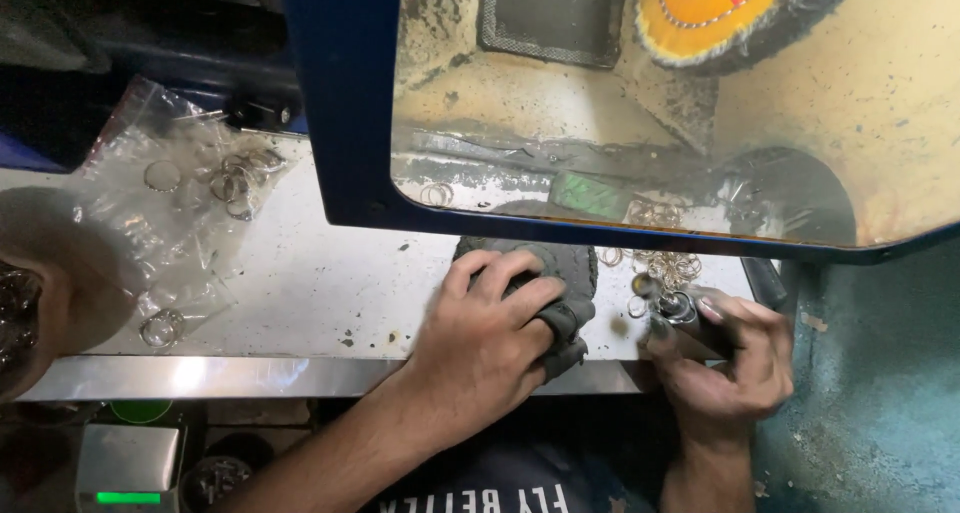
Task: The person uses a rotary polishing tool to polish small metal rings one by one. They hold each ring with a finger cot and apply the tool to the surface, then place the finished ring into a pile on the workbench. The process is repeated for multiple rings throughout the clip.
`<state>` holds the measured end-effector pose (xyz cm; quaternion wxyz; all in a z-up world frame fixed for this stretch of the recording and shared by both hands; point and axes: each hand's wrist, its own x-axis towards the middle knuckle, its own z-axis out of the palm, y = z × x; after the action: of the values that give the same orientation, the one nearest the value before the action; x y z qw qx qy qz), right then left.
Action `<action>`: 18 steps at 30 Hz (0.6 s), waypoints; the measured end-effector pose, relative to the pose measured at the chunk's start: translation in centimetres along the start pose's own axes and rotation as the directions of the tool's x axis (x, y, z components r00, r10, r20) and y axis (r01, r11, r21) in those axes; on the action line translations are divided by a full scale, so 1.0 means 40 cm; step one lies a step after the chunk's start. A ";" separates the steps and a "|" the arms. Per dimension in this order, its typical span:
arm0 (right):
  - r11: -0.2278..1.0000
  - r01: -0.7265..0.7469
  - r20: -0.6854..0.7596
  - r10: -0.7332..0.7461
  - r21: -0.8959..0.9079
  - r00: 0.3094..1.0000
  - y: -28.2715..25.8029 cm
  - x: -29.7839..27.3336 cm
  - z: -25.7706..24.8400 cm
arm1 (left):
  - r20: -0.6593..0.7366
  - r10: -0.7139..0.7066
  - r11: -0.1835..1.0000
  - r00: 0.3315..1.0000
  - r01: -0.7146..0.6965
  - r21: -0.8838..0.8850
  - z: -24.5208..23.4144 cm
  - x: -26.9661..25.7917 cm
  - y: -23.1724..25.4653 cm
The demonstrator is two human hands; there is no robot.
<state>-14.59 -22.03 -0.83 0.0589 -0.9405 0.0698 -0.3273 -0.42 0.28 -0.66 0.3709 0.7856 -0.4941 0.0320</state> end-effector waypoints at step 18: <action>0.994 -0.014 -0.009 0.015 0.108 1.000 0.013 0.006 -0.035 | 0.061 -0.292 0.950 0.954 0.297 -0.094 0.001 0.012 0.029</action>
<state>-15.34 -22.65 0.32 0.1116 -0.9338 0.0592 -0.3348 -1.10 -0.37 0.15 0.3996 0.8310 -0.3810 -0.0672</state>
